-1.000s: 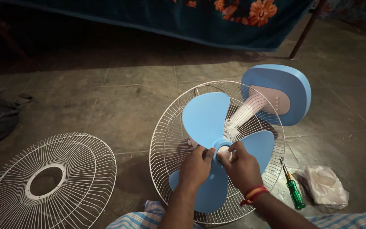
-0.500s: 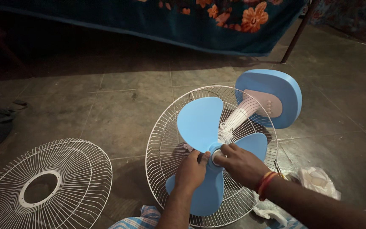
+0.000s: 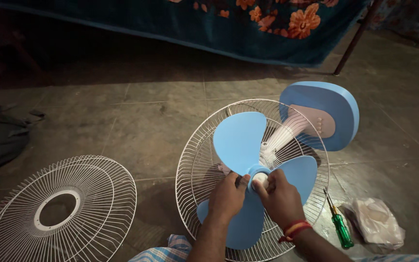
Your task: The person assembles an electric fan by hand, securing the fan blades to the motor hub, tightening the central nut with a screwdriver, and then attaching the front wire cage to complete the assembly.
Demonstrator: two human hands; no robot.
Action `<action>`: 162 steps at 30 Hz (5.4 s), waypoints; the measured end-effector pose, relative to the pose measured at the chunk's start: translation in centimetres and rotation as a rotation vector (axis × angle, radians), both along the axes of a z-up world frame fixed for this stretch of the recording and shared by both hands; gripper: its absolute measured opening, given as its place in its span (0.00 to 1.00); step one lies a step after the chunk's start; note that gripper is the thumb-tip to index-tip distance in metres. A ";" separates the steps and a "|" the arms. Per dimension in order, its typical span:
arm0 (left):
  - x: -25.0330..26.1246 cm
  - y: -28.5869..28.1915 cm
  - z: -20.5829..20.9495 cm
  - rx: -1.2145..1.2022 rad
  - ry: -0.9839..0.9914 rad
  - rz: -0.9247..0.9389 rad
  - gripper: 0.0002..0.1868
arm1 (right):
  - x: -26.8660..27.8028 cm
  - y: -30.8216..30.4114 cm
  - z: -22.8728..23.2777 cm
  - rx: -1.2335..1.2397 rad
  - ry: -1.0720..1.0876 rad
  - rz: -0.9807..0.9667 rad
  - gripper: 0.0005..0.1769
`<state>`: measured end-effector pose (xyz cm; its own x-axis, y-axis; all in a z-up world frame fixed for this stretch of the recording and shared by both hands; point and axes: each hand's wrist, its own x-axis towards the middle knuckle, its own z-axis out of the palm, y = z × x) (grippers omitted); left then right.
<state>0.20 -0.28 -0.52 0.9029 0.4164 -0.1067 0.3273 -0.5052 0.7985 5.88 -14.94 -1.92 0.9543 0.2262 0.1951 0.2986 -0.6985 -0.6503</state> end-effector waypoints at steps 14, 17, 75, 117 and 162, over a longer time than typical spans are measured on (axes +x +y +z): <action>-0.4 -0.3 1.0 -0.046 0.129 -0.020 0.26 | 3.1 -2.6 3.5 -0.582 -0.426 0.782 0.10; 0.2 -0.5 0.8 -0.043 0.083 -0.026 0.25 | 3.9 -4.0 3.6 -0.364 -0.375 0.763 0.15; 0.9 -0.9 -1.6 -0.106 0.063 -0.060 0.27 | 1.8 -4.0 0.3 -0.129 -0.396 0.479 0.12; -0.5 -5.1 0.4 0.550 -0.459 -0.079 0.18 | 9.2 -8.6 -5.1 -0.438 -0.375 0.078 0.53; -0.6 -3.0 0.0 0.420 -0.449 -0.073 0.15 | -0.5 -3.7 0.5 0.033 -0.424 0.413 0.17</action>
<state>-0.38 -3.28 -0.56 0.8494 0.2759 0.4500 -0.0418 -0.8147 0.5784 5.41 -18.67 -1.42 0.6253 0.5499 0.5537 0.7803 -0.4503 -0.4340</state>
